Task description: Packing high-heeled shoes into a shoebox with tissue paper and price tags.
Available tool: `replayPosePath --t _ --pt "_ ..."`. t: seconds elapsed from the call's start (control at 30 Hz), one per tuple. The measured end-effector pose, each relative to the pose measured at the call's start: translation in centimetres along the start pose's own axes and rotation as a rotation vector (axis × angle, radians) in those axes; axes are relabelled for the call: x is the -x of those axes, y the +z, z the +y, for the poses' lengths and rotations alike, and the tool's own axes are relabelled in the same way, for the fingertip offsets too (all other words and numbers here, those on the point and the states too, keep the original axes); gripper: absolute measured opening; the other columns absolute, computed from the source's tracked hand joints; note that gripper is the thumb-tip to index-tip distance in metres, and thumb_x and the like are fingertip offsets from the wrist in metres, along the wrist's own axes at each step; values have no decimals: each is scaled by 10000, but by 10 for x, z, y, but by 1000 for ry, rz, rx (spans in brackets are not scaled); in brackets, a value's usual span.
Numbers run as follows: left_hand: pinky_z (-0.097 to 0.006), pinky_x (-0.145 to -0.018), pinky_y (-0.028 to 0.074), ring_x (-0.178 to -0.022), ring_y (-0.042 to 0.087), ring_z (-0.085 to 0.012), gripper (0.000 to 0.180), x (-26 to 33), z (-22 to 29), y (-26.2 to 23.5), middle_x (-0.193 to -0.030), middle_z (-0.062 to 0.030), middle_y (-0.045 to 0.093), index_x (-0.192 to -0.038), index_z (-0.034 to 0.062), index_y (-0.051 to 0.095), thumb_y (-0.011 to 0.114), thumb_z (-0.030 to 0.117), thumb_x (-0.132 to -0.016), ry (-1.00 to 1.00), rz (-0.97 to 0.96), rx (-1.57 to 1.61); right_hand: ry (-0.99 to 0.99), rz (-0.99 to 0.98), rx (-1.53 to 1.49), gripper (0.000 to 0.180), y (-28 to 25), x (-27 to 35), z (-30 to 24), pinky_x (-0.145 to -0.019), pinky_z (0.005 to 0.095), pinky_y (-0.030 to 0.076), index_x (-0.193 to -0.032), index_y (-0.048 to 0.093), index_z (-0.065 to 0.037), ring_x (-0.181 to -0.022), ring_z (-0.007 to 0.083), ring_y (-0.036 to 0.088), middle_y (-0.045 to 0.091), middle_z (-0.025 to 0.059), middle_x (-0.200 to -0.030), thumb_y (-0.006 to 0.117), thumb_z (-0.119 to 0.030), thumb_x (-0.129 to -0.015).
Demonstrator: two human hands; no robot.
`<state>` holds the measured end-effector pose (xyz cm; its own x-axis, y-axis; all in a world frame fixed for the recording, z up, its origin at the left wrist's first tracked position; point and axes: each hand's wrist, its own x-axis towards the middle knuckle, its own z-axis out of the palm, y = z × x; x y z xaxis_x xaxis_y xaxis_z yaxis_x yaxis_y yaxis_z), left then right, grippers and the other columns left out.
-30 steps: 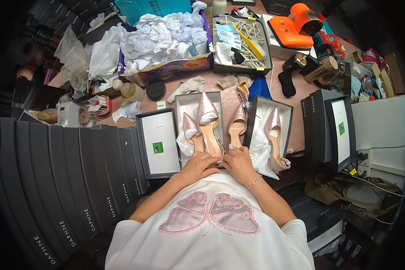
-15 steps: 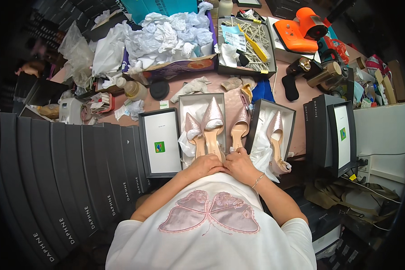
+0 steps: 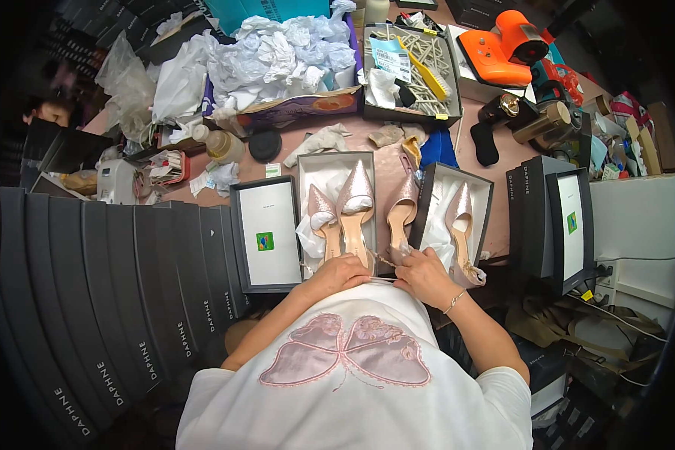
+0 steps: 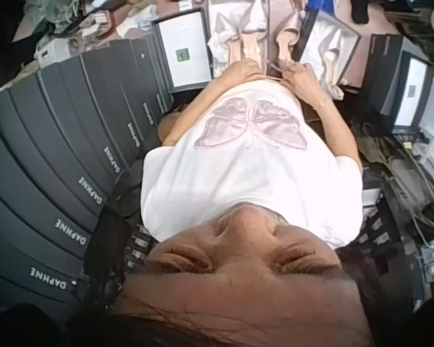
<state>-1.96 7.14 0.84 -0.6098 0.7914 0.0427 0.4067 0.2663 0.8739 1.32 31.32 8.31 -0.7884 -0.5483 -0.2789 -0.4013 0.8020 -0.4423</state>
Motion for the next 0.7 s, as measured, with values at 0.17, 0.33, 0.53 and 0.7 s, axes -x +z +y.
replayPosePath --t 0.17,0.33,0.53,0.7 --pt "-350 -751 477 -853 594 -262 198 0 1 -3 -856 -105 620 -915 35 676 645 219 -848 -48 -31 119 65 -49 39 191 -7 6 0 -776 367 359 -812 658 -103 -896 200 543 606 22 -836 705 -275 -742" --pt "-337 -775 481 -897 604 -257 160 4 11 -15 -921 -112 633 -922 14 665 656 148 -835 -157 -26 203 -33 212 -27 215 -4 -6 -19 -802 373 365 -877 661 -101 -904 206 547 614 31 -854 697 -270 -750" --pt "-340 -762 482 -882 598 -270 133 11 9 -17 -921 -109 617 -922 9 643 651 106 -830 -153 -14 161 7 170 -100 177 27 -13 -27 -791 349 374 -889 656 -94 -904 211 555 604 35 -832 658 -248 -800" --pt "-349 -786 459 -858 572 -282 111 4 16 -20 -892 -106 591 -905 28 617 600 105 -827 -60 -67 -31 60 166 -195 155 37 -15 -29 -746 350 397 -847 646 -84 -809 225 581 589 50 -756 634 -238 -833"
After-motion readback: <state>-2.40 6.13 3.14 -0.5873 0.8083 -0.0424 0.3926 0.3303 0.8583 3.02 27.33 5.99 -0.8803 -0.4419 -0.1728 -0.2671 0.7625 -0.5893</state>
